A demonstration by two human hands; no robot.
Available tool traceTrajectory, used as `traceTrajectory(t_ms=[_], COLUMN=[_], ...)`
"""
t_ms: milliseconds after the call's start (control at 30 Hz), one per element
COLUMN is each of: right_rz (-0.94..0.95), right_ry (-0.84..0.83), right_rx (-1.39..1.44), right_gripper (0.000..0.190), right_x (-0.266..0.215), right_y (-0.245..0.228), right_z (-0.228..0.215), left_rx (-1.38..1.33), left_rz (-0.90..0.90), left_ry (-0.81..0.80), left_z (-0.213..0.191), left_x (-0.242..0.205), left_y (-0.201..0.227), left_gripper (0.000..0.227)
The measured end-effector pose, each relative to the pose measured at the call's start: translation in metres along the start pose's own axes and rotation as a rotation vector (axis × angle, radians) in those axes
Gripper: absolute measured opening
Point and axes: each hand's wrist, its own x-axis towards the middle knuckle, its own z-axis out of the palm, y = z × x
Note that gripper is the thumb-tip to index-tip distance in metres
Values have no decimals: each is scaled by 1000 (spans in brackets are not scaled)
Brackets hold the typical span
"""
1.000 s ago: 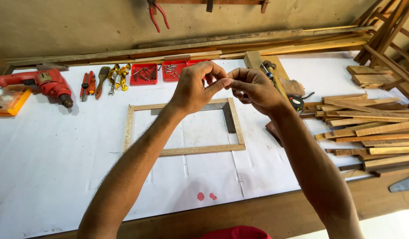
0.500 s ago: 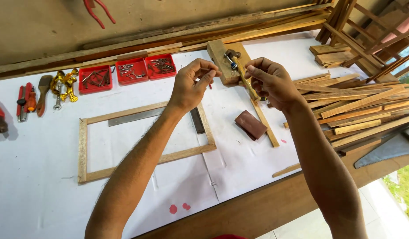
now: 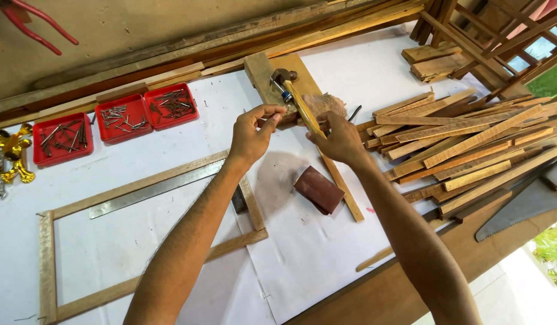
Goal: The person selects thin wood strips from a pile on the workbench, measures a strip with a tape measure, marks it with a pencil, and sands a piece with a sanding block. They then position the strips into a rectangular frame on the bench, align a try square against the joints, and hammer nails into the frame corners.
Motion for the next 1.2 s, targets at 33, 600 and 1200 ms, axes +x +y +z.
traceTrajectory(t_ms=[33, 600, 1200], right_rz=[3, -7, -98], right_ry=[-4, 75, 321], right_rx=[2, 26, 13], right_gripper=[49, 28, 36], right_x=[5, 37, -73], right_y=[-2, 20, -33], right_z=[6, 42, -1], left_rx=[0, -26, -437], left_rz=[-6, -147, -126], left_ry=[0, 25, -10], left_z=[2, 15, 62], left_x=[4, 39, 18], left_y=[-4, -20, 39], left_gripper=[15, 19, 12])
